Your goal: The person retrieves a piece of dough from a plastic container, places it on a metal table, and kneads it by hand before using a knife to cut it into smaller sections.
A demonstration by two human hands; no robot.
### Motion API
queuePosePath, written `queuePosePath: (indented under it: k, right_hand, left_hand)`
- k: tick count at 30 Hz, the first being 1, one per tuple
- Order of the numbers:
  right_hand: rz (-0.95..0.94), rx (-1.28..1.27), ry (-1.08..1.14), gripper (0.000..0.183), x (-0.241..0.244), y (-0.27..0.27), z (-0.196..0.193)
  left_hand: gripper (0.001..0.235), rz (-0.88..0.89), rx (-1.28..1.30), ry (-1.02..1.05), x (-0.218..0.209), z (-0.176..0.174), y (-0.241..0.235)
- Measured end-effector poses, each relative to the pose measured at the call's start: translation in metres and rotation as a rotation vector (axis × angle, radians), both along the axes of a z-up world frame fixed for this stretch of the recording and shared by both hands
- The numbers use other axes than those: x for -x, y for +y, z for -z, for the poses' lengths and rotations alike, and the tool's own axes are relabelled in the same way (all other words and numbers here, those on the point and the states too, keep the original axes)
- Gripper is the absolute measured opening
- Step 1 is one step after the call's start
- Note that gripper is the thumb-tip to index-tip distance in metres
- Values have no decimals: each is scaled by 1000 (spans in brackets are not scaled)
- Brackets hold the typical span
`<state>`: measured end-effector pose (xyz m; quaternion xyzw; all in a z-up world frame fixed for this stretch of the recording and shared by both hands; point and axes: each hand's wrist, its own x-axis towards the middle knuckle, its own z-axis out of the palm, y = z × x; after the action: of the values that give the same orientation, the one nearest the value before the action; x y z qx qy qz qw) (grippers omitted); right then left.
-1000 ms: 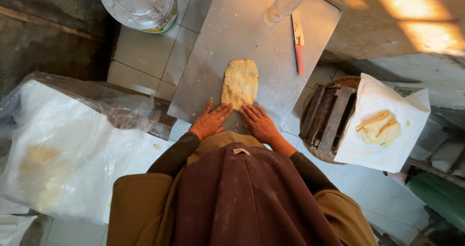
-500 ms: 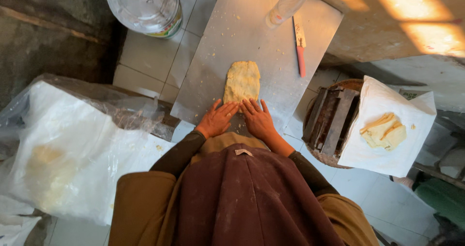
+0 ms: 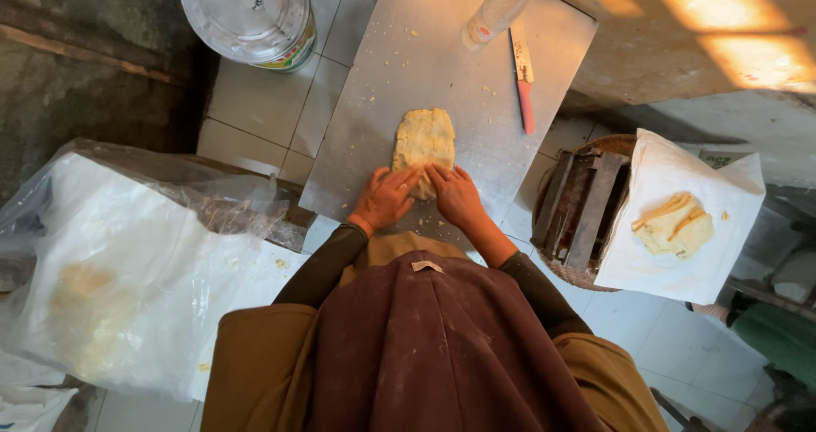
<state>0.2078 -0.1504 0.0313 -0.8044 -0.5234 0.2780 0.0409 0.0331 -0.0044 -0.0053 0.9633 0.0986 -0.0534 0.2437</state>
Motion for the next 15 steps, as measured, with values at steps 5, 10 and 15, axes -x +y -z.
queuePosePath:
  k: [5, 10, 15]
  right_hand:
    - [-132, -230, -226, 71, 17, -4, 18]
    - [-105, -132, -261, 66, 26, 3, 20]
    - [-102, 108, -92, 54, -18, 37, 2]
  left_hand:
    - [84, -49, -161, -24, -16, -26, 3]
    - [84, -17, -159, 152, -22, -37, -1]
    - [69, -47, -20, 132, -27, -5, 18]
